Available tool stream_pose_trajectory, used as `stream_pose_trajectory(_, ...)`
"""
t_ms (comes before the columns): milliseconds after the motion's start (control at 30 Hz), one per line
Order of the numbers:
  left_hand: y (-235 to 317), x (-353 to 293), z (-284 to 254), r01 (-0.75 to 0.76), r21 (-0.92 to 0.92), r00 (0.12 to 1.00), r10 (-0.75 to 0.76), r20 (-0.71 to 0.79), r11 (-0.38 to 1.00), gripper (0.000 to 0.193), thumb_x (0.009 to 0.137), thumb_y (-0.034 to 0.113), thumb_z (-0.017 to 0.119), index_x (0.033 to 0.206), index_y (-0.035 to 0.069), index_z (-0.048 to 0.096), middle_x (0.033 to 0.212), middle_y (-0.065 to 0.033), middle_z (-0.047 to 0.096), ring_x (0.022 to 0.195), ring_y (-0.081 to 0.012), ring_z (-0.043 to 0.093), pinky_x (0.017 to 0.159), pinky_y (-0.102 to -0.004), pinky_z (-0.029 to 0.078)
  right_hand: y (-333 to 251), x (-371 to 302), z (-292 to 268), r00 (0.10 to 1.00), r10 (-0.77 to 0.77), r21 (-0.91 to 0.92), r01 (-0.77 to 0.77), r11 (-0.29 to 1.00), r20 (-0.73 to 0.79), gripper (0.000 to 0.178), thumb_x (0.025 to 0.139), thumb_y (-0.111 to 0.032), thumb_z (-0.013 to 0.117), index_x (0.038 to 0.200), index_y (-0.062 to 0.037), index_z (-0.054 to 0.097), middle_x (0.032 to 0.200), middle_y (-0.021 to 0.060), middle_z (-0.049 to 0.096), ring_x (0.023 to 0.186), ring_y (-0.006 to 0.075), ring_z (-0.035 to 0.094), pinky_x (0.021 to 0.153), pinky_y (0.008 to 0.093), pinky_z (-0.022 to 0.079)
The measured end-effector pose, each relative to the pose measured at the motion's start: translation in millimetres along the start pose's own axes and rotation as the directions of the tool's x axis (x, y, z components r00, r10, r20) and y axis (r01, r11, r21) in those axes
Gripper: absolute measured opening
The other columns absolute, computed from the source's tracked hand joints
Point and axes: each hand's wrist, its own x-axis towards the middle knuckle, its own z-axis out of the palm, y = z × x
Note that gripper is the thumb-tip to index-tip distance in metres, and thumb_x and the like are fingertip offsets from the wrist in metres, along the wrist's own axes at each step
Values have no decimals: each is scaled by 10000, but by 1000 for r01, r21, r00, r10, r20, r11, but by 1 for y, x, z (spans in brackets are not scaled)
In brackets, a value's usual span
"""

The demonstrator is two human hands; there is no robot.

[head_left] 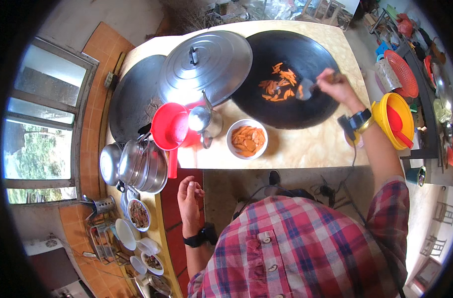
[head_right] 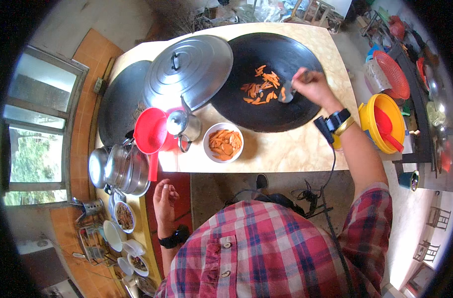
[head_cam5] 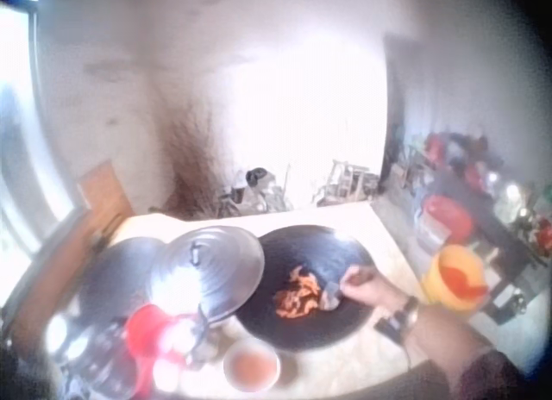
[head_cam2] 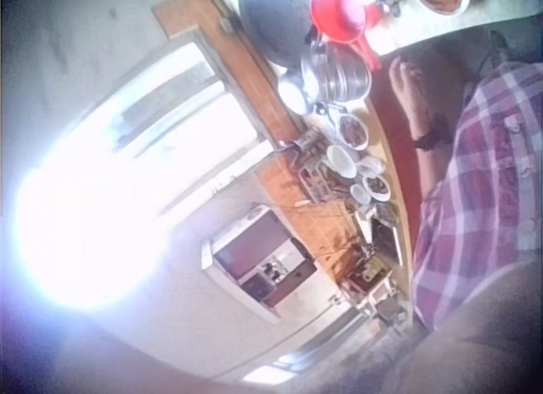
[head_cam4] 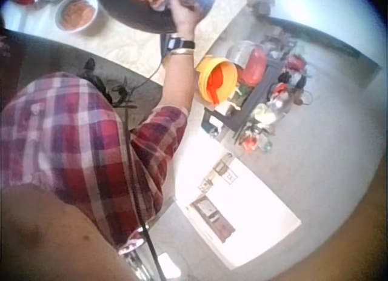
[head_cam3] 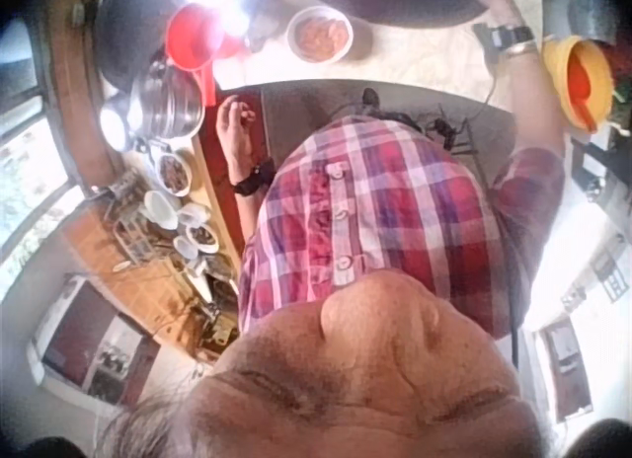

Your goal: The person transfers cooked green vegetables from a wok into a bowl and places it on a table. They then chop carrots on a cutting board and stir-fry them in the wok, adding water and covering the wok to cook.

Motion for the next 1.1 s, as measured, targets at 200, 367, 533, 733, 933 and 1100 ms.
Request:
stream_pose_trajectory(200,0,16,30,95,2,995,-95,22,995,165,915,127,515,1057,43,522,786,-18,534,642,-84,507,595,-213,440,31,31,-19,904,419,408,-351,843,-87,256,836,-250,623,875,1,594,813,66,619,709,131,626,569,236,545)
stream_pose_trajectory(367,2,30,46,102,35,990,-105,93,994,143,921,120,497,1037,42,529,782,-18,539,641,-90,520,602,-219,446,50,34,33,928,356,664,-195,722,-114,210,849,-205,626,935,-16,594,880,63,608,729,149,628,632,246,547)
stream_pose_trajectory(533,2,44,42,125,39,989,-128,77,991,151,920,122,501,1040,35,530,779,-18,539,642,-92,514,603,-222,446,38,38,-8,933,344,459,-262,849,-103,209,868,-234,589,907,-29,582,859,73,619,683,150,633,592,235,542)
stream_pose_trajectory(733,-4,64,32,162,68,980,-169,108,984,167,919,124,504,1055,31,533,780,-18,540,647,-93,512,607,-220,442,44,31,66,909,362,720,-111,685,-205,223,862,-208,611,926,4,591,840,83,619,709,156,634,626,248,557)
stream_pose_trajectory(933,-4,73,17,175,60,978,-180,108,983,156,920,129,506,1035,31,545,782,-19,540,654,-92,512,614,-220,439,49,52,52,934,247,498,-90,863,-259,155,856,-165,611,921,-24,616,843,42,620,754,127,614,662,268,538)
stream_pose_trajectory(1100,-4,76,-2,179,50,979,-182,86,983,151,918,134,514,1023,30,546,783,-16,536,664,-91,506,616,-222,434,54,53,5,922,221,148,-182,972,-316,121,819,-166,613,847,-51,632,770,8,622,691,81,584,587,239,501)
